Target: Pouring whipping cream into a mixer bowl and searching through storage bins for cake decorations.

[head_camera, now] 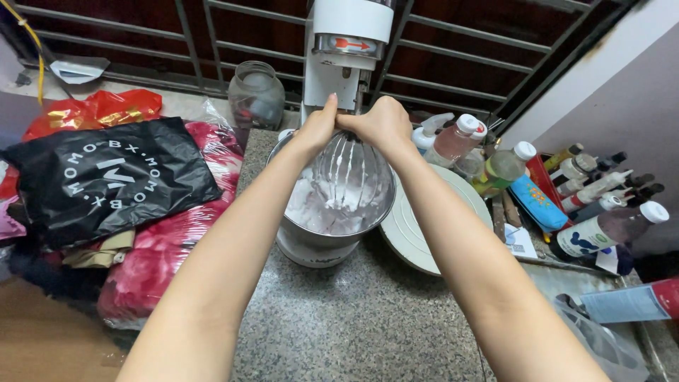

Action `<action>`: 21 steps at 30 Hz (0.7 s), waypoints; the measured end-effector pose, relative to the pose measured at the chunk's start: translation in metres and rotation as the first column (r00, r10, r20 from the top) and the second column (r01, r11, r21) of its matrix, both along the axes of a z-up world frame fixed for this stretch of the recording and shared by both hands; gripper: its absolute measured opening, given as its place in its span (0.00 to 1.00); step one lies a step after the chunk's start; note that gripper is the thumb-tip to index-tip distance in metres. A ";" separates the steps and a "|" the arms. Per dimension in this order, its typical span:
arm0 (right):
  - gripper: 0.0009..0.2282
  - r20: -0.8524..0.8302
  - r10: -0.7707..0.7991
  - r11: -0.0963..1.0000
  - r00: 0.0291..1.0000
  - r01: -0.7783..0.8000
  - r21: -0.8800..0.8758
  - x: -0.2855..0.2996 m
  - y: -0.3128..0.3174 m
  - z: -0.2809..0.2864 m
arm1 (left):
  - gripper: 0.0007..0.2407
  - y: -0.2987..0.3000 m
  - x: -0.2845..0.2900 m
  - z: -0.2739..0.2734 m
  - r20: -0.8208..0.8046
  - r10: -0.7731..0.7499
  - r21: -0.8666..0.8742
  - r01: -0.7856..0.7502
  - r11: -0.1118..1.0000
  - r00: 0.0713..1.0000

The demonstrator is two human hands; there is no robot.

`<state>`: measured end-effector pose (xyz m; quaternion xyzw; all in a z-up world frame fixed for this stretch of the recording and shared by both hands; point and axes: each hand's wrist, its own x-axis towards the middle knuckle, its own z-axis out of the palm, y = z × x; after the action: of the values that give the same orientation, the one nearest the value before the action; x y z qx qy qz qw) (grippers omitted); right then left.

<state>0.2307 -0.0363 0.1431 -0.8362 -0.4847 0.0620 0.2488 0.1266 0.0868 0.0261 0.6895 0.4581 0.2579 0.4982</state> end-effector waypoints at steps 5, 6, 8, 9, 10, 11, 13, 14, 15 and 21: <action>0.35 0.024 -0.025 0.999 0.999 0.026 -0.042 -0.006 0.004 0.001 | 0.33 -0.017 -0.010 0.025 0.068 -0.011 -0.051 0.015 0.999 0.998; 0.35 0.029 -0.039 0.998 0.999 0.040 -0.057 -0.006 0.004 0.002 | 0.33 -0.016 -0.009 0.025 0.149 -0.021 -0.058 0.030 0.998 0.989; 0.36 0.036 -0.050 0.997 0.998 0.052 -0.060 -0.005 0.005 0.005 | 0.33 -0.002 -0.003 0.010 0.219 -0.037 -0.076 0.055 0.996 0.975; 0.36 0.039 -0.055 0.996 0.998 0.057 -0.066 -0.007 0.006 0.005 | 0.33 0.004 -0.002 0.002 0.284 -0.046 -0.095 0.075 0.993 0.958; 0.36 0.037 -0.056 0.996 0.998 0.059 -0.065 -0.007 0.008 0.005 | 0.33 0.005 -0.001 0.004 0.282 -0.047 -0.094 0.077 0.993 0.958; 0.36 0.045 -0.056 0.997 0.997 0.059 -0.059 -0.007 0.009 0.004 | 0.33 0.004 0.001 0.005 0.271 -0.042 -0.084 0.067 0.994 0.962; 0.35 0.055 -0.061 0.997 0.997 0.063 -0.052 -0.004 0.008 0.002 | 0.33 0.001 0.004 0.011 0.262 -0.040 -0.073 0.061 0.995 0.964; 0.34 0.058 -0.037 0.998 0.998 0.039 -0.038 -0.001 0.007 0.000 | 0.33 -0.001 0.006 0.016 0.336 -0.026 -0.150 0.081 0.985 0.941; 0.32 0.062 -0.013 1.000 0.998 0.014 -0.018 0.002 0.009 0.000 | 0.33 0.000 0.007 0.023 0.406 -0.007 -0.218 0.104 0.970 0.914; 0.22 -0.279 0.214 0.977 0.936 -0.199 0.081 0.028 0.002 0.000 | 0.35 0.020 0.024 0.016 0.447 -0.029 -0.181 0.122 0.976 0.894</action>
<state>0.2586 -0.0345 0.1434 -0.7562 -0.5301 0.1959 0.3297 0.1509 0.1066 0.0420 0.5754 0.3301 0.3393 0.6669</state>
